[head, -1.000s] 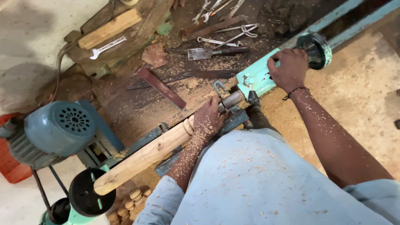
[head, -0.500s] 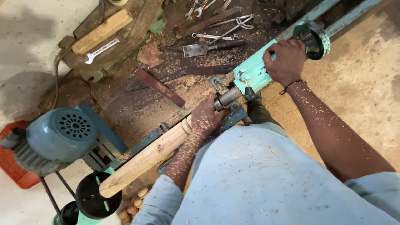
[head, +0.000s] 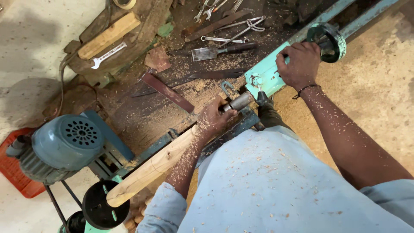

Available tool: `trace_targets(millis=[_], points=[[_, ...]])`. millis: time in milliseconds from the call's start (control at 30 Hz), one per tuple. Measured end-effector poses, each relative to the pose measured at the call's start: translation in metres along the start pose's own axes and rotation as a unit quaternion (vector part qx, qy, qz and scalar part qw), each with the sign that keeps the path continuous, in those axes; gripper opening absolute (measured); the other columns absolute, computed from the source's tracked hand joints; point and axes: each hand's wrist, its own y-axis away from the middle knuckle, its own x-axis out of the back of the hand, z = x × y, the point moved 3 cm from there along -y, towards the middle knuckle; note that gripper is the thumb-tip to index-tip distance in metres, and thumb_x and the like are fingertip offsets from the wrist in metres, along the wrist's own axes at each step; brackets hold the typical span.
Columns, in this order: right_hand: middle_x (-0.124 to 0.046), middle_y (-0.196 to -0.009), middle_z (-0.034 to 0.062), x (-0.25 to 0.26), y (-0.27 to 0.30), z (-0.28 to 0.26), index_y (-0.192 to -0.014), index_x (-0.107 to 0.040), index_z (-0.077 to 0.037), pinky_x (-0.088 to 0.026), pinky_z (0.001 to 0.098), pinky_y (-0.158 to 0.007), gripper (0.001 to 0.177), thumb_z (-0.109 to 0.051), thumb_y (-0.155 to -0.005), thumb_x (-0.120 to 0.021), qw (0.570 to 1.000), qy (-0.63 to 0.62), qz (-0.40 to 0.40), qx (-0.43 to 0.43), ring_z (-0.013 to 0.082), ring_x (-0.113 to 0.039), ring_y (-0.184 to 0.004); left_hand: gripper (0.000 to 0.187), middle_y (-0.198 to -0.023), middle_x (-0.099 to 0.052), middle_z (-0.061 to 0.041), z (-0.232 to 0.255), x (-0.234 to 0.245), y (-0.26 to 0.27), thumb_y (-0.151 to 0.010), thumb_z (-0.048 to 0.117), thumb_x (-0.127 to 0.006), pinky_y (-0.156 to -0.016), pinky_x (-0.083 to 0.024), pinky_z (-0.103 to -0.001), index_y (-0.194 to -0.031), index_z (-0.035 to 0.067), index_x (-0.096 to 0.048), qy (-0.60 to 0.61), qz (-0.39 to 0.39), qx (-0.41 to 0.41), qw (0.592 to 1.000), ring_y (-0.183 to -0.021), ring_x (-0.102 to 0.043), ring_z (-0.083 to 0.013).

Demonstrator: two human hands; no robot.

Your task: The person uses a chisel to shape a rotating wooden spindle on a lathe, creating wood shavings. They then hold a strip of sandpaper against the rotating wood to smooth its surface.

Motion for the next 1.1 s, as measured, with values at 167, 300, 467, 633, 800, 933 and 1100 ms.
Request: trace_targets(millis=[167,300,467,633,800,933,1100], points=[[-0.071,-0.091,0.0044,-0.003,-0.002,-0.001,-0.083,-0.074,-0.012,-0.041,0.0473,-0.107,0.018,-0.023,-0.095,-0.066,1.0,-0.012,-0.009,-0.006,0.0288,-0.063,-0.102,0.055,-0.1,-0.074,-0.01,-0.016,0.007,-0.01,-0.083,0.05,-0.081,-0.077,-0.057,-0.036,-0.114,0.007,-0.067,-0.012,-0.032,-0.009,0.999,-0.088,-0.07,-0.0198],[-0.072,-0.095,0.005,-0.003,0.0,0.0,-0.086,-0.076,-0.012,-0.04,0.0468,-0.109,0.018,-0.024,-0.095,-0.066,1.0,0.011,-0.017,0.009,0.029,-0.063,-0.105,0.059,-0.1,-0.075,-0.013,-0.048,-0.007,-0.037,-0.074,0.041,-0.088,-0.075,-0.059,-0.037,-0.117,0.004,-0.069,0.001,-0.227,0.038,0.973,-0.085,-0.071,-0.0225],[-0.072,-0.095,0.0054,-0.003,-0.005,-0.005,-0.086,-0.076,-0.012,-0.04,0.0466,-0.109,0.019,-0.025,-0.096,-0.066,1.0,-0.007,-0.03,0.004,0.0296,-0.063,-0.105,0.068,-0.105,-0.075,-0.018,-0.042,0.002,-0.029,-0.074,0.036,-0.081,-0.077,-0.063,-0.044,-0.127,0.003,-0.055,-0.058,-0.178,0.154,0.97,-0.088,-0.076,-0.0287],[-0.071,-0.096,0.0069,-0.005,0.0,0.002,-0.085,-0.075,-0.011,-0.042,0.0462,-0.106,0.022,-0.027,-0.098,-0.068,0.999,-0.008,-0.041,-0.01,0.0311,-0.063,-0.103,0.068,-0.097,-0.077,-0.017,0.0,0.019,-0.008,-0.071,0.058,-0.079,-0.082,-0.06,-0.041,-0.113,0.004,-0.074,-0.17,-0.156,0.134,0.964,-0.089,-0.076,-0.0255],[-0.071,-0.094,0.007,-0.005,-0.007,0.001,-0.085,-0.075,-0.012,-0.043,0.0467,-0.104,0.018,-0.023,-0.096,-0.066,1.0,0.018,-0.022,0.009,0.0305,-0.063,-0.103,0.065,-0.098,-0.076,-0.019,0.005,0.024,-0.011,-0.071,0.053,-0.081,-0.083,-0.06,-0.043,-0.115,0.006,-0.073,-0.194,-0.119,0.091,0.969,-0.089,-0.075,-0.0281],[-0.071,-0.092,0.0065,-0.006,-0.002,0.002,-0.084,-0.075,-0.012,-0.044,0.0477,-0.104,0.018,-0.023,-0.095,-0.066,1.0,0.011,-0.016,0.009,0.0304,-0.064,-0.101,0.074,-0.101,-0.071,-0.02,-0.006,0.016,-0.018,-0.069,0.052,-0.088,-0.077,-0.058,-0.046,-0.117,0.001,-0.065,-0.145,-0.069,0.055,0.985,-0.087,-0.07,-0.0305],[-0.072,-0.093,0.0059,-0.004,-0.003,-0.001,-0.083,-0.075,-0.013,-0.044,0.0476,-0.106,0.02,-0.026,-0.095,-0.066,1.0,0.017,-0.024,0.003,0.0313,-0.064,-0.102,0.063,-0.095,-0.077,-0.017,-0.003,0.022,-0.006,-0.074,0.048,-0.079,-0.082,-0.061,-0.042,-0.121,0.008,-0.068,-0.17,-0.112,0.081,0.976,-0.085,-0.076,-0.027]])
